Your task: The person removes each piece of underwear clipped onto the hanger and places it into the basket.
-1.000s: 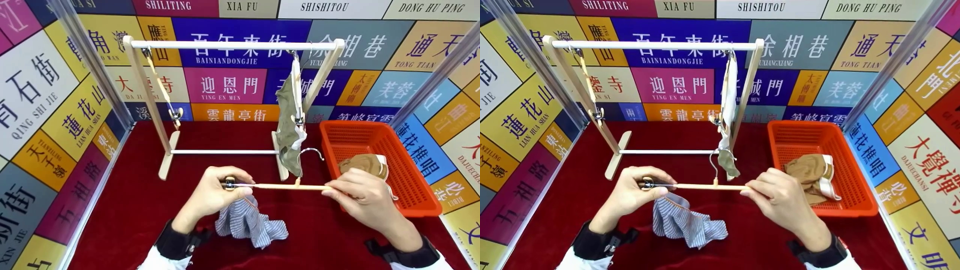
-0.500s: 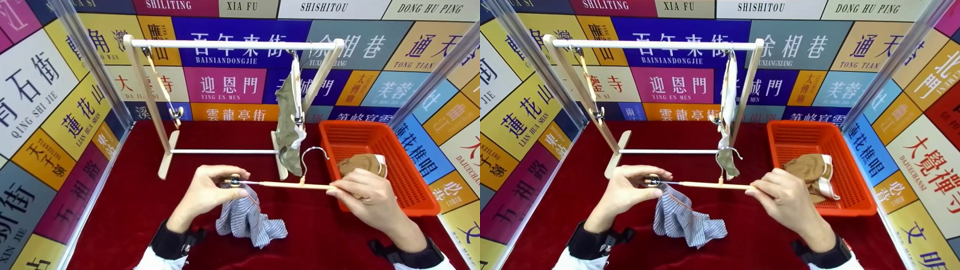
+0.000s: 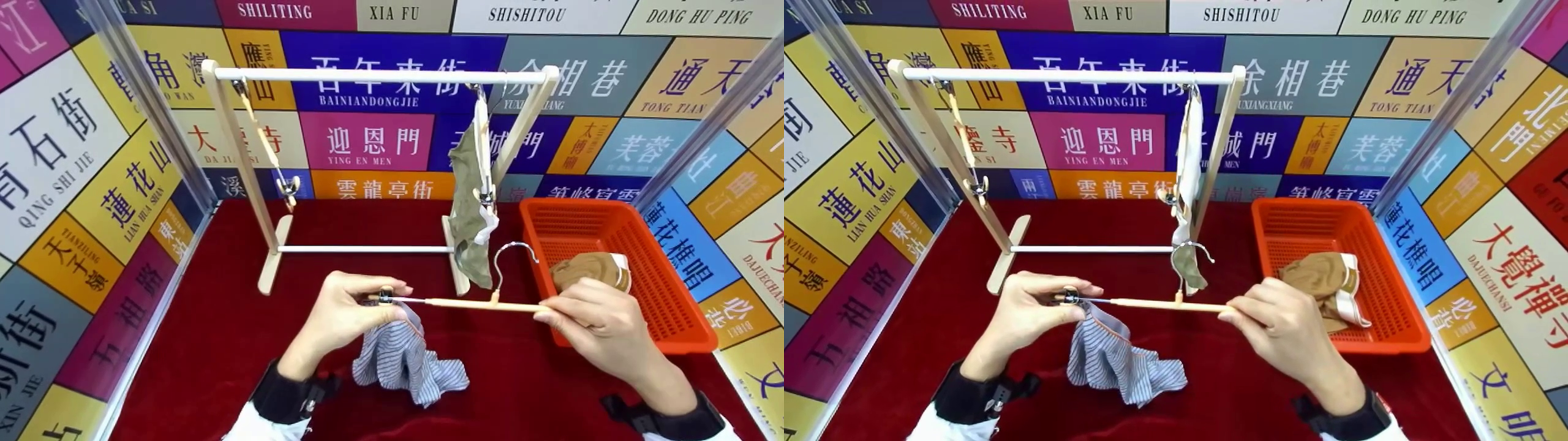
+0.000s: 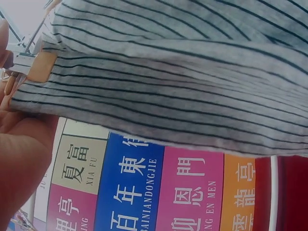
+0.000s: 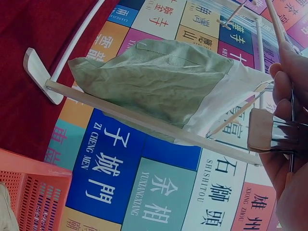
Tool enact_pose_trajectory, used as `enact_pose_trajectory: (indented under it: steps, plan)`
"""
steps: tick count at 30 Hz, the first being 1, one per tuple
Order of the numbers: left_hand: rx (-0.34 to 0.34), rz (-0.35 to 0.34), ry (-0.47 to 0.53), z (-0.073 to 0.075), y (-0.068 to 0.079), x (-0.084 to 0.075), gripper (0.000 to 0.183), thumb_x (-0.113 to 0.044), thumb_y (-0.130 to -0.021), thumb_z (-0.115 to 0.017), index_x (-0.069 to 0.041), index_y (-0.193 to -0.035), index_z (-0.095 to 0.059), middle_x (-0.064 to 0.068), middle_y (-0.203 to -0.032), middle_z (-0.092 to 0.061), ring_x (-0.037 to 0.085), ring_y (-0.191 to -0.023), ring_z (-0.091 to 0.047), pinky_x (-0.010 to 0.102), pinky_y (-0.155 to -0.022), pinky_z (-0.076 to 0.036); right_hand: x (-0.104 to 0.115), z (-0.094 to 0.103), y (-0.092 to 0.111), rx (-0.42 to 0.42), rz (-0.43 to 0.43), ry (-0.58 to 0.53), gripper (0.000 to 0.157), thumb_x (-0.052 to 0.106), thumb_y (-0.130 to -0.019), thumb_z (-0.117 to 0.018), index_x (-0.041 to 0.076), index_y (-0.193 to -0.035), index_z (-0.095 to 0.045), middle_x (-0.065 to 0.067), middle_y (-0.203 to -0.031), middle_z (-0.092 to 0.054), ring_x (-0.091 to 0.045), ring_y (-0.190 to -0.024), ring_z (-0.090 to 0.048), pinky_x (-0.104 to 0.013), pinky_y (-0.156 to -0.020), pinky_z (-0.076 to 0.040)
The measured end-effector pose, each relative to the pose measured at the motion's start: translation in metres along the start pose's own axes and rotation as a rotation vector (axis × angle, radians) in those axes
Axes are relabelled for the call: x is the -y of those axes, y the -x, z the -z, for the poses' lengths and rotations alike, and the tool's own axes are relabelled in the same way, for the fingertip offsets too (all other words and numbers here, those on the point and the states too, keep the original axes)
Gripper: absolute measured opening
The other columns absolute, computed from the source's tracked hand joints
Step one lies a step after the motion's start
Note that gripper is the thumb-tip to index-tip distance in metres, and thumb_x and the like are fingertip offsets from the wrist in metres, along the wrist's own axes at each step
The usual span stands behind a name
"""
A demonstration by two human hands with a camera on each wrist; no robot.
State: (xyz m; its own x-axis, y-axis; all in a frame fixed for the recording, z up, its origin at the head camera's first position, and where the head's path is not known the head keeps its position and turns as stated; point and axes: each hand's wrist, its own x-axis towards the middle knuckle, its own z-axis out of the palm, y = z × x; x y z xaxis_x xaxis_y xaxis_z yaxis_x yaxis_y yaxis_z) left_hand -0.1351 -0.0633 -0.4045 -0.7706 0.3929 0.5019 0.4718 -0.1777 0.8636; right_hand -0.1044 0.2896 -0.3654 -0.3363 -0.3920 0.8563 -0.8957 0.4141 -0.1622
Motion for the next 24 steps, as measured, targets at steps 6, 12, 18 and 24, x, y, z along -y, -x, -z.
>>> enact_pose_trajectory:
  steps: [6,12,18,24]
  plan:
    - [-0.011,-0.124,-0.074,-0.004,-0.002,0.004,0.018,0.003,-0.081,-0.087,0.005,-0.098,-0.079,0.011,-0.093,-0.079,0.014,-0.080,-0.073,0.025,-0.067,-0.060,0.000,0.001,0.003,-0.006,-0.006,-0.006,0.037,0.030,-0.100,-0.073,0.001,-0.079,-0.078,-0.001,-0.068,-0.065,-0.012,-0.059,-0.046,-0.023,-0.056,-0.032]
    - [-0.018,-0.164,-0.116,-0.007,-0.004,0.006,0.015,0.000,-0.083,-0.086,0.002,-0.096,-0.080,0.007,-0.089,-0.079,0.010,-0.069,-0.066,0.020,-0.058,-0.054,-0.002,0.002,0.008,-0.016,-0.011,-0.004,0.038,0.031,-0.100,-0.073,0.000,-0.078,-0.078,-0.002,-0.068,-0.066,-0.013,-0.058,-0.045,-0.023,-0.055,-0.031]
    - [-0.030,-0.153,-0.139,-0.008,-0.006,0.009,0.010,-0.001,-0.086,-0.084,0.000,-0.095,-0.081,0.008,-0.086,-0.078,0.004,-0.059,-0.054,0.017,-0.050,-0.043,-0.004,0.003,0.011,-0.017,-0.019,0.001,0.038,0.031,-0.100,-0.073,0.000,-0.078,-0.078,-0.002,-0.068,-0.066,-0.012,-0.058,-0.044,-0.022,-0.055,-0.030]
    - [-0.048,-0.141,-0.130,-0.009,-0.006,0.010,0.008,0.002,-0.087,-0.082,0.003,-0.094,-0.080,0.004,-0.085,-0.078,0.006,-0.059,-0.053,0.018,-0.050,-0.041,-0.005,0.003,0.012,-0.010,-0.023,0.016,0.039,0.032,-0.100,-0.073,0.000,-0.079,-0.078,-0.001,-0.068,-0.066,-0.012,-0.058,-0.044,-0.021,-0.055,-0.030]
